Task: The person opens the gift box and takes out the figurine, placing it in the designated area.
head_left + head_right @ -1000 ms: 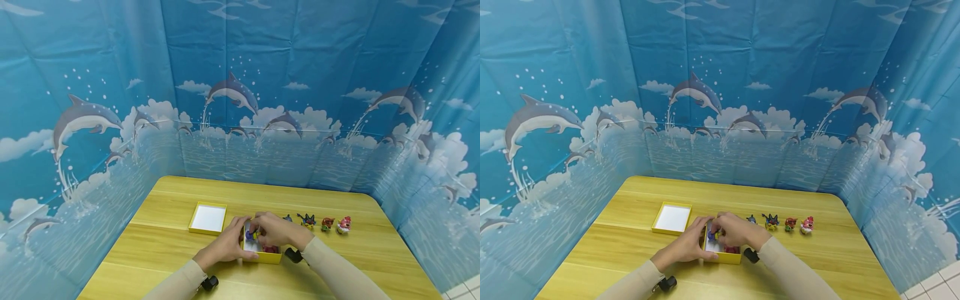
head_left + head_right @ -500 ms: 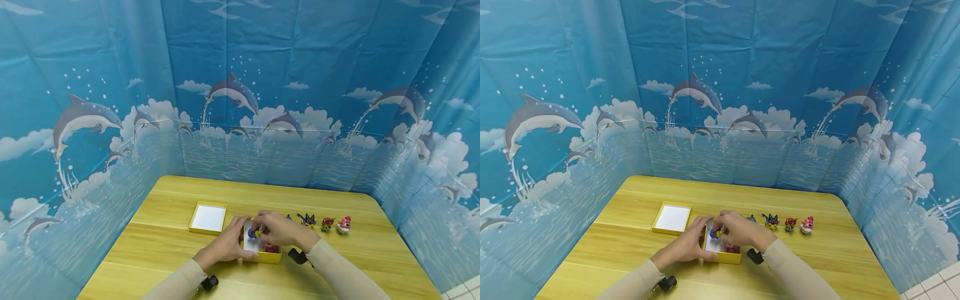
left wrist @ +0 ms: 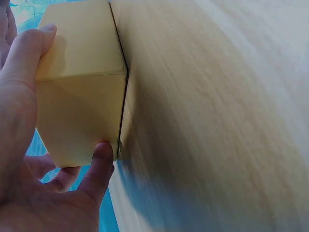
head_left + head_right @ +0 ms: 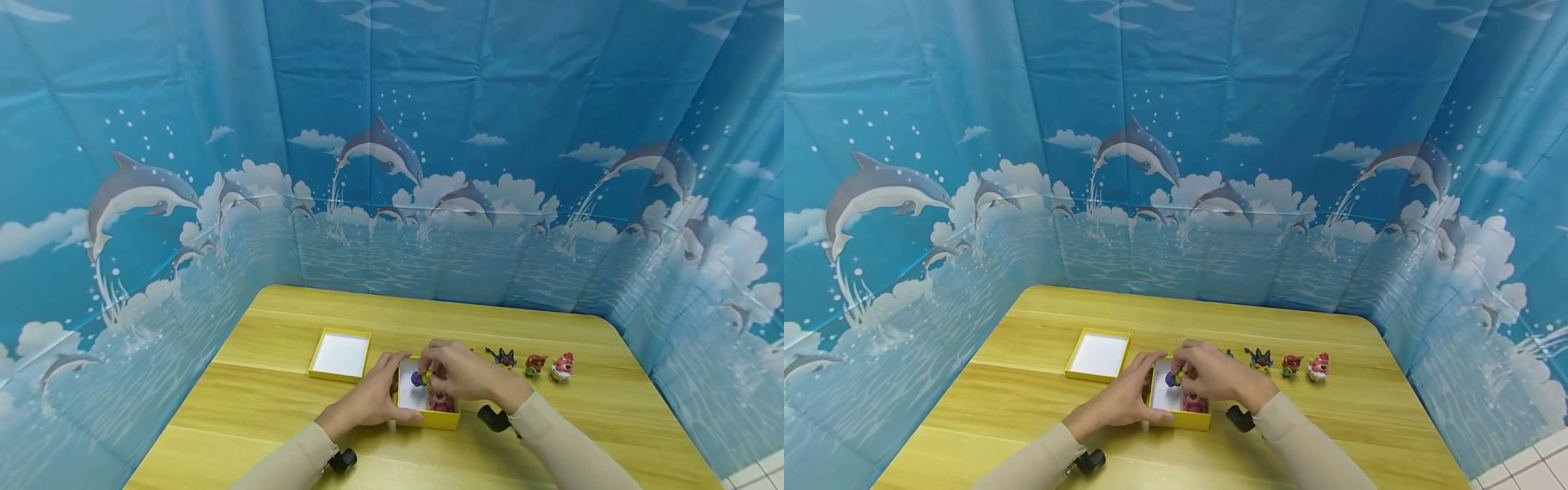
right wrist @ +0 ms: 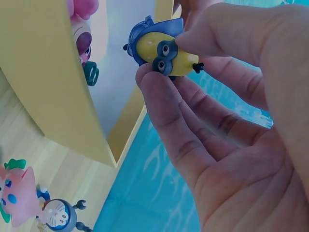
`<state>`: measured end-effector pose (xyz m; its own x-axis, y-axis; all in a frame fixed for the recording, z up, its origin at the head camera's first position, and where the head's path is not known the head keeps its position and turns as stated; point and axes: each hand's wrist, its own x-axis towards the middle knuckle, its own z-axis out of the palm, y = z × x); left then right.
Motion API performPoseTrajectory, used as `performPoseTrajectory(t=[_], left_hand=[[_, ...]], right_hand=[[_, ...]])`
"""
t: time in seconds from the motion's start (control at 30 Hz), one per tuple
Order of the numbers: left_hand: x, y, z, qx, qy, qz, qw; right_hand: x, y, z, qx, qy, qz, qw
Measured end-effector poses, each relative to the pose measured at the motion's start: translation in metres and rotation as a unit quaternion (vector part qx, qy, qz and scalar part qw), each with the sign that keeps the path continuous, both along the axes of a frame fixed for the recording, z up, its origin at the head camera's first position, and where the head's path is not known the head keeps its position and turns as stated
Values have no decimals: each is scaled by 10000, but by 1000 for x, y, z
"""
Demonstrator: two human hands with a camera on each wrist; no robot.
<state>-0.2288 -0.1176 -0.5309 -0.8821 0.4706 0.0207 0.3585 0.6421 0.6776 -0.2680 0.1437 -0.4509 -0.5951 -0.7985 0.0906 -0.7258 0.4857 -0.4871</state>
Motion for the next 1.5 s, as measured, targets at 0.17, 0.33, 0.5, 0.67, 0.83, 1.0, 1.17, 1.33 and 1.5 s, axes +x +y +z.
performPoseTrajectory(t=[0.17, 0.33, 0.5, 0.67, 0.83, 1.0, 1.17, 1.33, 1.5], left_hand=[[-1, 0, 1, 14, -12, 2, 10000], [-1, 1, 1, -21, 7, 39, 10000], [-1, 1, 1, -79, 67, 53, 9999], [-2, 2, 1, -98, 77, 81, 9999], [-3, 2, 1, -78, 55, 86, 9999], [-2, 2, 1, -50, 39, 88, 9999], [-1, 2, 0, -11, 19, 88, 10000], [0, 2, -1, 22, -13, 93, 10000], [0, 3, -2, -9, -9, 113, 9999]], right_hand=[[0, 4, 1, -26, 21, -122, 9999], [0, 9, 0, -88, -44, -176, 9998], [0, 13, 2, -89, -48, -226, 9997], [0, 17, 6, -86, -112, -315, 9994], [0, 21, 9, -103, -222, -340, 9991], [-1, 25, 9, -121, -376, -351, 9986], [0, 30, 9, -157, -316, -358, 9987], [1, 35, 10, -166, -155, -410, 9989], [3, 40, 12, -190, -22, -475, 9987]])
